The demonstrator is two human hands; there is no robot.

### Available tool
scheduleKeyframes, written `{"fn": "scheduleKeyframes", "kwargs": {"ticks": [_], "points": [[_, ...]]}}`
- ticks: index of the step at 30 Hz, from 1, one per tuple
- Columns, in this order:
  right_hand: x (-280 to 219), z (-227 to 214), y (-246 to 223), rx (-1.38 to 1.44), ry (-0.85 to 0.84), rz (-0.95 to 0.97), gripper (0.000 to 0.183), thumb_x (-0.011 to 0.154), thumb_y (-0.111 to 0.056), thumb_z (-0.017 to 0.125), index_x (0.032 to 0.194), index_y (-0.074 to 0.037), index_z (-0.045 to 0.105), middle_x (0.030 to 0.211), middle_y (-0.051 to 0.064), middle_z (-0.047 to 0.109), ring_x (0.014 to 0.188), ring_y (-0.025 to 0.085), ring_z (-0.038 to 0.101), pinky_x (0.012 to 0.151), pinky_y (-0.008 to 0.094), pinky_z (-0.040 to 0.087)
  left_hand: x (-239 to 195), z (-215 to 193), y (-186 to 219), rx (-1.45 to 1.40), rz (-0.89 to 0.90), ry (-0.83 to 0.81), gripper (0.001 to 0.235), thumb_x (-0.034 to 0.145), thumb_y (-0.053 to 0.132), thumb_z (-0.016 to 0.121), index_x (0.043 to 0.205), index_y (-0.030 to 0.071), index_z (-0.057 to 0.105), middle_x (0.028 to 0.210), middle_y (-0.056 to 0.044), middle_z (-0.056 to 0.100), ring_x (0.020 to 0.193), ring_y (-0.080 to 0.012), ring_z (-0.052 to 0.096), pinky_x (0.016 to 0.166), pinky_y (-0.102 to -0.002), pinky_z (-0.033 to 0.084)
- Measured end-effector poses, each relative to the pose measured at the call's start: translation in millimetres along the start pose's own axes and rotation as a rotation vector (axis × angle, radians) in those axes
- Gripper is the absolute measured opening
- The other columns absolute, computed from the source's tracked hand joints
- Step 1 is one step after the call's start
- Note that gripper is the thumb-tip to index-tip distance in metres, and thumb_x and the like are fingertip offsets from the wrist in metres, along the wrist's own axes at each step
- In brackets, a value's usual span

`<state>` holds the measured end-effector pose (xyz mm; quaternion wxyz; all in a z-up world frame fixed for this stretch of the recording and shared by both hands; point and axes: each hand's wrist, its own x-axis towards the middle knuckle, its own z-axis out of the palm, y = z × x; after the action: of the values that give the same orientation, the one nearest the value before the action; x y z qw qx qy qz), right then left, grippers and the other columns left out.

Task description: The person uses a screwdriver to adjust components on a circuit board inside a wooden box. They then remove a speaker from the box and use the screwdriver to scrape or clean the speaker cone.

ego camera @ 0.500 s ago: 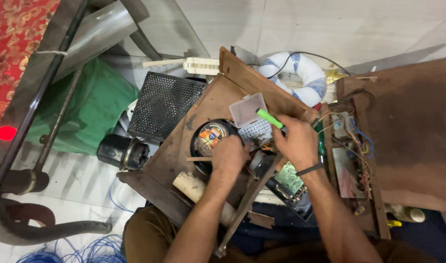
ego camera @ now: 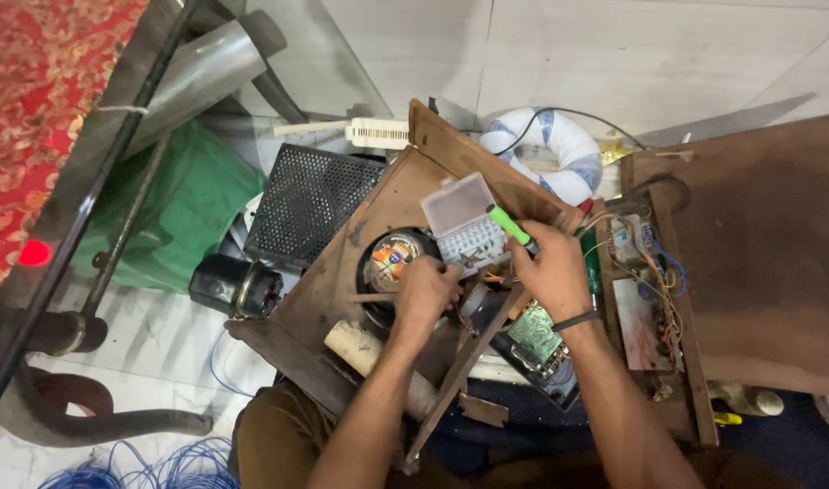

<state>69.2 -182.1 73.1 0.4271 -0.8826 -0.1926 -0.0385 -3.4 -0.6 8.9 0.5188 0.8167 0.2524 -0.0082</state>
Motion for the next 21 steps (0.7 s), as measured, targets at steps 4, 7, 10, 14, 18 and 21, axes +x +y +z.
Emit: {"fn": "scheduleKeyframes", "kwargs": {"ticks": [4, 7, 10, 14, 18, 21], "points": [[-0.6, -0.9, -1.9, -0.065, 0.049, -0.165, 0.028, 0.092, -0.023, 0.072, 0.109, -0.001, 0.074, 0.096, 0.024, 0.07, 0.087, 0.043, 0.068, 0.073, 0.048, 0.054, -16.1, -10.7, 10.5, -0.002, 0.068, 0.083, 0.026, 0.089, 0.02, 0.069, 0.08, -0.004, 0.074, 0.06, -0.014, 0.071, 0.051, -0.0185, 0.072, 0.051, -0.034, 0.058], [1.6, 0.4, -0.6, -0.153, 0.006, -0.124, 0.029, 0.092, -0.025, 0.073, 0.109, -0.001, 0.075, 0.092, 0.025, 0.068, 0.085, 0.045, 0.067, 0.074, 0.051, 0.052, -25.6, -17.4, 19.1, -0.031, 0.068, 0.083, 0.026, 0.088, 0.018, 0.069, 0.08, -0.006, 0.074, 0.06, -0.015, 0.071, 0.053, -0.0201, 0.073, 0.052, -0.035, 0.059], [2.8, 1.8, 2.9, -0.168, 0.001, -0.169, 0.03, 0.089, -0.025, 0.074, 0.107, 0.0, 0.076, 0.09, 0.025, 0.068, 0.084, 0.046, 0.066, 0.074, 0.051, 0.052, -36.8, -24.2, 26.7, 0.025, 0.073, 0.111, 0.024, 0.087, 0.018, 0.07, 0.08, -0.005, 0.075, 0.061, -0.017, 0.072, 0.055, -0.0228, 0.074, 0.055, -0.037, 0.058], [5.6, -0.6, 3.3, -0.166, -0.058, -0.142, 0.034, 0.09, -0.032, 0.075, 0.097, 0.001, 0.076, 0.084, 0.025, 0.068, 0.081, 0.045, 0.066, 0.07, 0.05, 0.051, -51.0, -34.4, 37.7, 0.029, 0.155, 0.179, 0.024, 0.085, 0.018, 0.071, 0.086, -0.006, 0.073, 0.066, -0.021, 0.072, 0.06, -0.025, 0.076, 0.059, -0.038, 0.059], [0.5, -13.9, 2.5, -0.117, -0.237, 0.143, 0.047, 0.095, -0.043, 0.071, 0.089, 0.004, 0.073, 0.064, 0.023, 0.062, 0.06, 0.032, 0.065, 0.06, 0.045, 0.047, -62.5, -43.3, 52.2, 0.109, 0.315, 0.316, 0.023, 0.085, 0.016, 0.073, 0.091, -0.007, 0.075, 0.072, -0.023, 0.072, 0.065, -0.0296, 0.074, 0.061, -0.041, 0.058], [-2.8, -23.7, 1.8, -0.026, -0.249, 0.114, 0.046, 0.093, -0.044, 0.07, 0.088, 0.002, 0.073, 0.056, 0.014, 0.059, 0.052, 0.02, 0.054, 0.052, 0.04, 0.042, -70.9, -49.0, 68.0, 0.065, 0.323, 0.303, 0.025, 0.085, 0.017, 0.072, 0.094, -0.006, 0.075, 0.072, -0.023, 0.073, 0.065, -0.0274, 0.076, 0.063, -0.039, 0.06]]}}
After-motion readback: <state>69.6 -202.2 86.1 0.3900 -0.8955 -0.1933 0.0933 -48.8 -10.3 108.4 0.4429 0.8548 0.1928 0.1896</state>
